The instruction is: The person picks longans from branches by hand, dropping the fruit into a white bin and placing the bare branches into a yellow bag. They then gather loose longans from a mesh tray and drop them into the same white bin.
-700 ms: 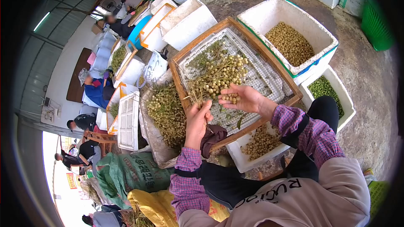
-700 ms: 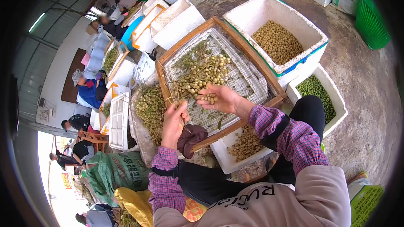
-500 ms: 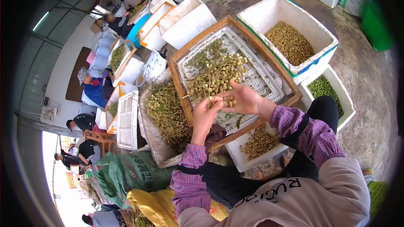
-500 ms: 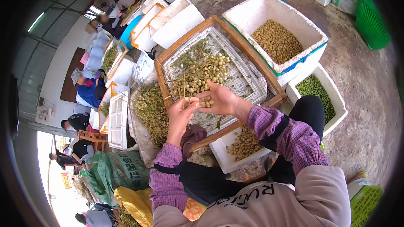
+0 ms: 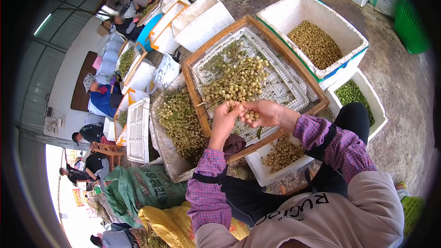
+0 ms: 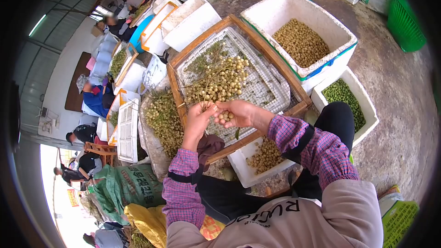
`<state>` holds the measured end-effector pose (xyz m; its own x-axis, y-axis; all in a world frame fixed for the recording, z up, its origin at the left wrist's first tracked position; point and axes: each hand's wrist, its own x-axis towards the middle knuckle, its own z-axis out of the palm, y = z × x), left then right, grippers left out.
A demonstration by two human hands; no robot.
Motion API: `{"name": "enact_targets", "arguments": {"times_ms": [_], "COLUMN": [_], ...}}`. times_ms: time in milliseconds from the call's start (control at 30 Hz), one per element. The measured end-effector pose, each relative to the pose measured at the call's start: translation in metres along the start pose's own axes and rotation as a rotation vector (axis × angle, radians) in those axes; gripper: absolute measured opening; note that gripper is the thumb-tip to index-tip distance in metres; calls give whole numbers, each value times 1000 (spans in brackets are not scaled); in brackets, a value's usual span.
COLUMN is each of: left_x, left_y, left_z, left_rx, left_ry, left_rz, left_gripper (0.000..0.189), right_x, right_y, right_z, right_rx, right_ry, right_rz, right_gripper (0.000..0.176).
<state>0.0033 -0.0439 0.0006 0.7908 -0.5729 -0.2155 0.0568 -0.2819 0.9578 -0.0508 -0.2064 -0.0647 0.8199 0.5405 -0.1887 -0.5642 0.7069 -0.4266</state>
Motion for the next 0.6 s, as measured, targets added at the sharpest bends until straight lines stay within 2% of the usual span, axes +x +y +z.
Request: {"name": "enact_targets", "arguments": {"times_ms": [67,167,267,300,400,467,533,600], "left_x": [-8,-9,-10,-10,-11,-15,-23,-23], "left_y": [11,2,-1,-3,-28,-36,-39,-68], "left_z": [4,3,-6,-12,-27,-25,-17,-15], "left_rx": [-117,-285,-383,-357,-122,96,319,501], "left_ry": [-10,54,184,190,116,18,-110,-171], "left_rz": [-115,-82,-83,-99,-197,-240,-230,-111], "left_gripper": [10,9,3,4,6,6,10,20], "right_x": [5,0,-16,-11,-18,-45,-78,-83], "right_y": [3,2,-10,-11,-44,-96,-139,-144], "right_z": [-11,-4,34,15,5,-8,-4,-18], "right_rx": [191,165,140,143,409,687,805,645], "right_ry": [-106,-76,211,110,364,216,105,219], "right_rz": [8,-18,-125,-171,-337,-516,-792,-907], "right_gripper": [30,24,23,28,36,54,76,90]}}
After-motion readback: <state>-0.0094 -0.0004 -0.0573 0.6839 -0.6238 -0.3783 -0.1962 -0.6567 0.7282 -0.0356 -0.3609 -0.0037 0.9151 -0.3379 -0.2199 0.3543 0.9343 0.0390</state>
